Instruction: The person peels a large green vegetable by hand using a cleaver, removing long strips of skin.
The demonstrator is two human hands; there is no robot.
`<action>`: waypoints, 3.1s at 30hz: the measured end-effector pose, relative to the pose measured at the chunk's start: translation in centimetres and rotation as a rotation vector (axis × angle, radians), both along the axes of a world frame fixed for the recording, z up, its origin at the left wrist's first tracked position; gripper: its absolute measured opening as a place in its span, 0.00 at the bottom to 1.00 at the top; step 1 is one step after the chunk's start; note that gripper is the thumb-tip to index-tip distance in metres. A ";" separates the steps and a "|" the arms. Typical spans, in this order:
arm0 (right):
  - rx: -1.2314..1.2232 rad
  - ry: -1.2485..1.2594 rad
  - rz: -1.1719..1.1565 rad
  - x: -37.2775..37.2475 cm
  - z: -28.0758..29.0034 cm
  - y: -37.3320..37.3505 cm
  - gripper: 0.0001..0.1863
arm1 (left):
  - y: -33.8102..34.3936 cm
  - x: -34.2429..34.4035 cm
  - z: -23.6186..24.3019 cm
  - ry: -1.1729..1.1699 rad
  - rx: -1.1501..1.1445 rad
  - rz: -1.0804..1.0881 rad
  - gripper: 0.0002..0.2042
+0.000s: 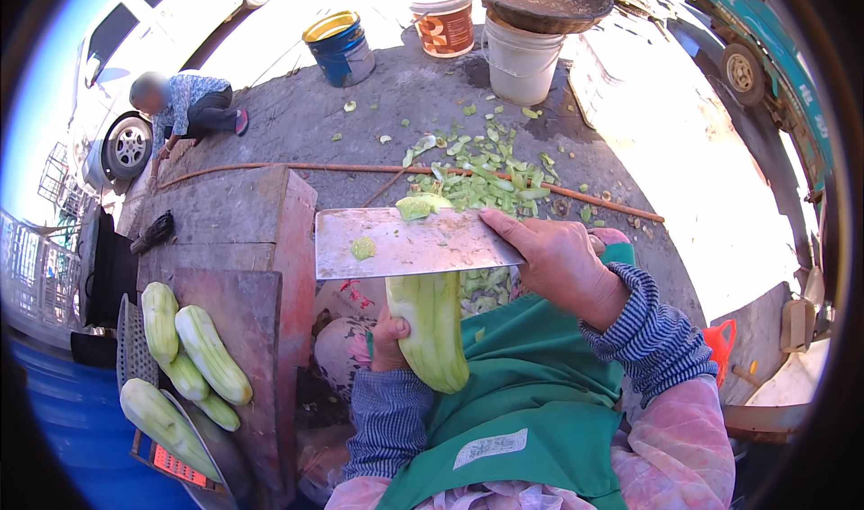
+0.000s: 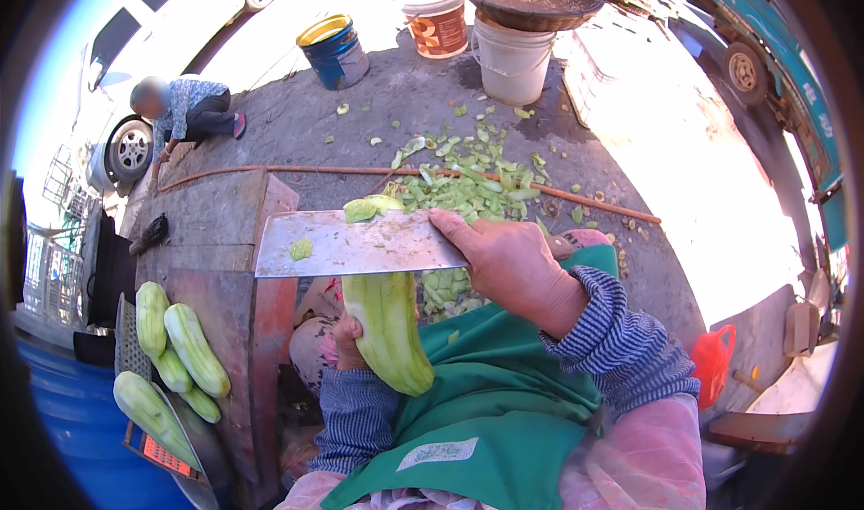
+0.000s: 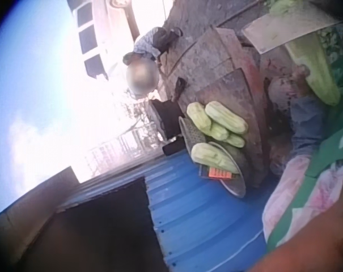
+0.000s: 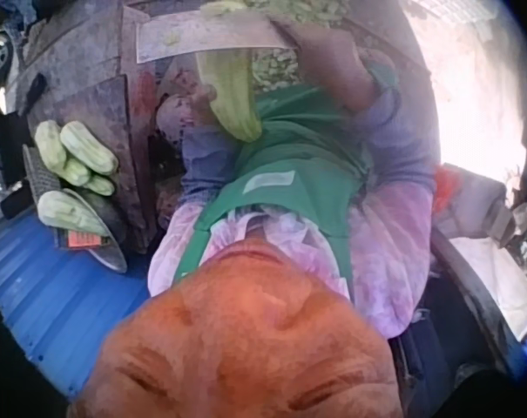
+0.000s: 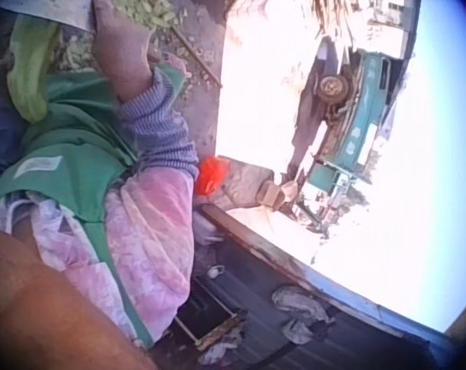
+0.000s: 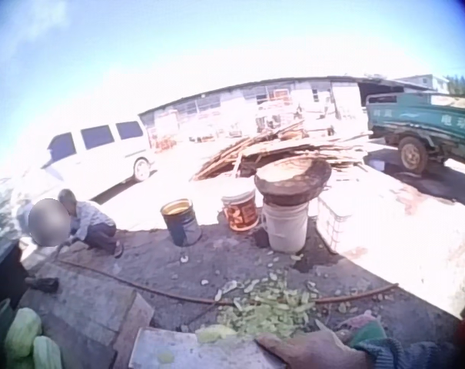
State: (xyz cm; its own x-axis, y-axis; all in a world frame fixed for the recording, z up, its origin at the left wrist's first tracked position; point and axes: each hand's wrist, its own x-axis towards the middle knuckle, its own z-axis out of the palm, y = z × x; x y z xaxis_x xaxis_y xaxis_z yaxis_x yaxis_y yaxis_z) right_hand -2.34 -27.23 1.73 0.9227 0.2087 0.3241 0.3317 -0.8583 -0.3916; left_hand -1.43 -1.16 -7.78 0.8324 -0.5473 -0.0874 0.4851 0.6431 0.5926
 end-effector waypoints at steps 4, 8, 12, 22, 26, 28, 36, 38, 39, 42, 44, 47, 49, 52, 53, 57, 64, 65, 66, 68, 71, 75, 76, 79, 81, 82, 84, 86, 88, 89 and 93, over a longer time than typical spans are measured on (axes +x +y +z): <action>0.357 0.339 -0.226 1.7 -3.0 -2.1 0.18 | 0.8 0.0 -0.2 -0.014 -0.138 -0.101 0.49; 1.007 0.670 -0.259 -0.9 -5.4 0.8 0.11 | -0.2 0.5 -0.7 0.026 -0.216 -0.046 0.48; 1.141 0.686 -0.174 -2.0 -9.3 5.0 0.18 | -1.6 0.6 -0.4 0.120 -0.131 0.164 0.49; 1.133 0.535 -0.160 -1.7 -13.6 8.4 0.17 | -2.6 1.1 -1.8 -0.035 0.184 0.268 0.45; 1.372 0.666 -0.263 -2.6 -13.4 6.1 0.15 | -4.0 1.5 -2.0 -0.183 0.586 0.351 0.54; 1.238 0.547 -0.213 -2.7 -13.2 5.5 0.15 | -4.0 1.6 -2.5 -0.176 0.640 0.328 0.59; 0.986 0.528 -0.187 -1.9 -14.7 3.6 0.15 | -3.1 0.8 -3.2 0.040 0.357 0.113 0.52; 0.914 0.515 -0.161 -1.4 -13.7 4.2 0.15 | -2.8 0.6 -3.9 0.110 0.196 0.101 0.47; 0.913 0.484 -0.135 -1.3 -13.1 4.2 0.14 | -3.0 0.6 -3.7 0.115 0.136 0.108 0.46; 0.924 0.489 -0.117 -1.1 -10.1 4.7 0.14 | -3.5 1.2 -4.6 0.088 0.012 0.159 0.44; 0.946 0.544 -0.107 -1.3 -8.7 3.9 0.14 | -3.2 1.6 -4.2 0.087 0.057 0.230 0.42; 0.992 0.502 -0.095 -2.4 -7.6 2.4 0.15 | -2.3 2.7 -4.5 0.138 0.030 0.273 0.39; 0.916 0.439 -0.132 -3.5 -6.8 2.1 0.15 | -1.7 3.2 -4.0 0.253 -0.021 0.298 0.39; 0.571 0.236 -0.033 -6.1 -4.7 1.5 0.21 | -1.2 4.3 -5.1 0.185 -0.092 0.310 0.40; 0.513 0.098 0.048 -6.7 -4.7 1.5 0.25 | -0.8 4.2 -4.9 0.245 -0.095 0.275 0.41; 0.031 0.183 0.195 -9.2 -3.2 1.0 0.39 | -0.5 4.7 -5.3 0.211 -0.125 0.203 0.42; -0.010 0.082 0.249 -9.2 -4.0 1.9 0.45 | -0.1 4.8 -6.5 0.311 -0.282 0.128 0.36; -0.011 0.074 0.255 -9.0 -4.1 2.0 0.45 | 0.1 4.8 -6.9 0.324 -0.309 0.113 0.36; -0.007 0.059 0.241 -8.8 -4.3 2.0 0.45 | 0.1 4.9 -6.9 0.335 -0.311 0.100 0.36; 0.001 0.030 0.217 -8.2 -5.0 2.0 0.44 | 0.3 4.8 -7.0 0.359 -0.318 0.092 0.36; 0.054 0.096 0.028 -7.3 -8.0 -0.1 0.34 | -0.1 4.6 -5.6 0.397 -0.357 0.133 0.36; 0.227 0.098 -0.047 -8.2 -7.7 -1.3 0.33 | -0.3 4.7 -4.6 0.190 -0.096 0.346 0.37; 0.260 0.097 0.019 -8.1 -6.5 -0.6 0.33 | 0.2 5.0 -4.6 0.246 -0.129 0.241 0.37; 0.001 0.138 0.244 -8.1 -2.6 1.4 0.34 | 0.0 4.8 -4.5 0.234 -0.231 0.102 0.37; -0.069 0.074 0.314 -7.9 -2.3 2.1 0.34 | 0.5 4.8 -5.8 0.266 -0.166 0.063 0.38; -0.098 0.068 0.324 -7.8 -2.3 2.3 0.33 | 0.4 4.8 -5.8 0.269 -0.133 0.051 0.38; -0.153 0.054 0.331 -7.8 -2.5 2.5 0.33 | 0.2 4.8 -5.9 0.233 -0.089 0.066 0.38; -0.116 0.033 0.316 -7.8 -3.1 2.5 0.37 | 0.3 4.8 -6.0 0.210 -0.094 0.061 0.37; -0.071 0.016 0.262 -7.3 -4.1 2.2 0.35 | 0.2 4.3 -4.6 0.269 -0.116 0.088 0.36; -0.046 0.012 0.213 -6.5 -4.9 1.7 0.31 | -0.1 3.3 -3.0 0.337 -0.124 0.119 0.35; 0.043 0.046 0.028 -6.3 -5.6 -0.9 0.31 | -0.6 3.3 -4.1 0.214 -0.059 0.275 0.35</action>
